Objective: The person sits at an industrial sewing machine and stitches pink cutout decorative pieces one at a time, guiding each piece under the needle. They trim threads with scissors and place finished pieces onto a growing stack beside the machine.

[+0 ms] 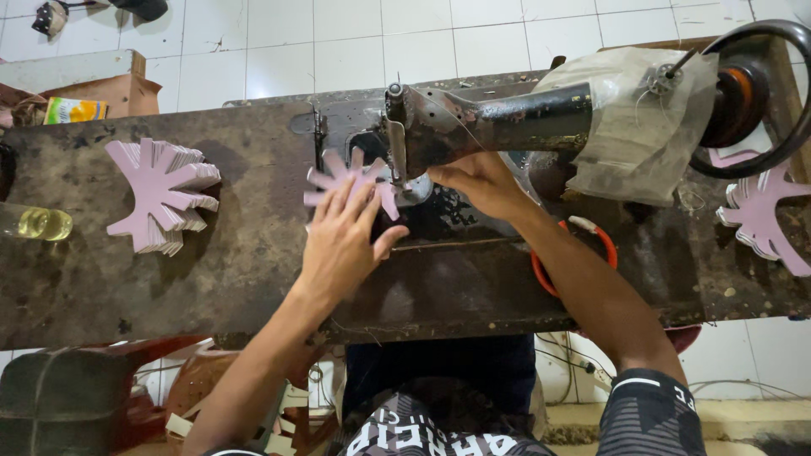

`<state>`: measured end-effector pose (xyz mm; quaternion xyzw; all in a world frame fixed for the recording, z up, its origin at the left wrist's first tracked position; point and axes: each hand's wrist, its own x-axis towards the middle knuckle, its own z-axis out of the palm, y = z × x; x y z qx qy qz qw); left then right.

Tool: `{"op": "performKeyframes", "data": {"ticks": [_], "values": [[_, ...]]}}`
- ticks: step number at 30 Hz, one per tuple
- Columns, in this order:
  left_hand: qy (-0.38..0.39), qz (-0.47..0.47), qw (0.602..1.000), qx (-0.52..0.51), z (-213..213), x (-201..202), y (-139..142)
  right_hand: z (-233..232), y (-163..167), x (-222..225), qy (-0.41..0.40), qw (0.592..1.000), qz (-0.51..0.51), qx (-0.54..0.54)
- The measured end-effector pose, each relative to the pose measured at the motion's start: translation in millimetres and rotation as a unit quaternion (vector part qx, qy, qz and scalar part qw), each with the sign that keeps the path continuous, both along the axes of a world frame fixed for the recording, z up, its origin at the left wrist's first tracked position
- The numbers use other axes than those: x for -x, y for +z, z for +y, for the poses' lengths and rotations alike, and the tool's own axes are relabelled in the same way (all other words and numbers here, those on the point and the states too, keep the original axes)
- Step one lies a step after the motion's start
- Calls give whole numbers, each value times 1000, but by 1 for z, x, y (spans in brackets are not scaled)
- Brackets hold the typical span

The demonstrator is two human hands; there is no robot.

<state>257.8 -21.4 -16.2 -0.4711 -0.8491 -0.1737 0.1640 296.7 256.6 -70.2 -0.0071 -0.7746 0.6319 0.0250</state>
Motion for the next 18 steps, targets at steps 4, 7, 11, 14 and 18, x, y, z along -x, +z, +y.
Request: {"op": "performKeyframes", "data": {"ticks": [4, 7, 11, 14, 18], "values": [[23, -49, 998, -29, 6, -22, 3, -1, 3, 2, 12, 999, 34, 0], [36, -80, 995, -44, 10, -33, 6, -2, 3, 2, 27, 997, 74, 14], [33, -89, 994, -57, 14, -38, 7, -2, 3, 1, 17, 999, 52, 3], [37, -57, 996, -63, 17, -43, 5, -4, 3, -1, 7, 999, 33, -7], [43, -37, 997, -52, 19, -44, 1, -3, 2, 1, -5, 999, 26, -29]]}}
